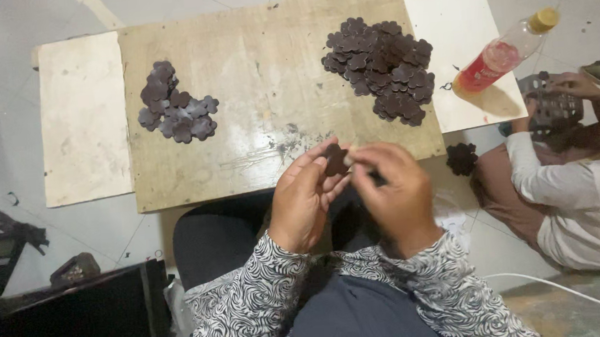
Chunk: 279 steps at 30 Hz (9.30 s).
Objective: The person sits at a low table and repeatedly picks up small dark flower-shaped cutouts. They rub the edges of each piece with a small block held in the other hand, then place the finished piece into a growing pile on the table.
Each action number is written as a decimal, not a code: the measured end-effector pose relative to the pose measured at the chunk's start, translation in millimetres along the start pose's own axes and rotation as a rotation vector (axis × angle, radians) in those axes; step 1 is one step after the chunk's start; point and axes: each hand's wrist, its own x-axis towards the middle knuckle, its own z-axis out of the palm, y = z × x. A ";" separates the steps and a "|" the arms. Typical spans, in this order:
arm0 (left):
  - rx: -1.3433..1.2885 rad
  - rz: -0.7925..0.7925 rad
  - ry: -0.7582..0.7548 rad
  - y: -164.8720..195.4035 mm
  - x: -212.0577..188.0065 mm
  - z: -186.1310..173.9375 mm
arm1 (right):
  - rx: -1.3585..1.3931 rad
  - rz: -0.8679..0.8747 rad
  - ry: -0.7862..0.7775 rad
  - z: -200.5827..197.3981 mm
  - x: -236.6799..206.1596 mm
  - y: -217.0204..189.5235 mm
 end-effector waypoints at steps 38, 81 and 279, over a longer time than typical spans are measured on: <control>-0.050 -0.026 -0.054 -10.4 4.6 -4.3 | 0.673 0.510 -0.005 4.2 -12.2 28.1; 0.147 0.028 -0.031 -21.4 3.7 2.2 | 0.085 0.094 0.100 -14.1 5.3 1.9; 0.118 -0.034 0.214 -68.7 117.3 -103.2 | 0.773 0.622 0.318 46.3 10.9 219.1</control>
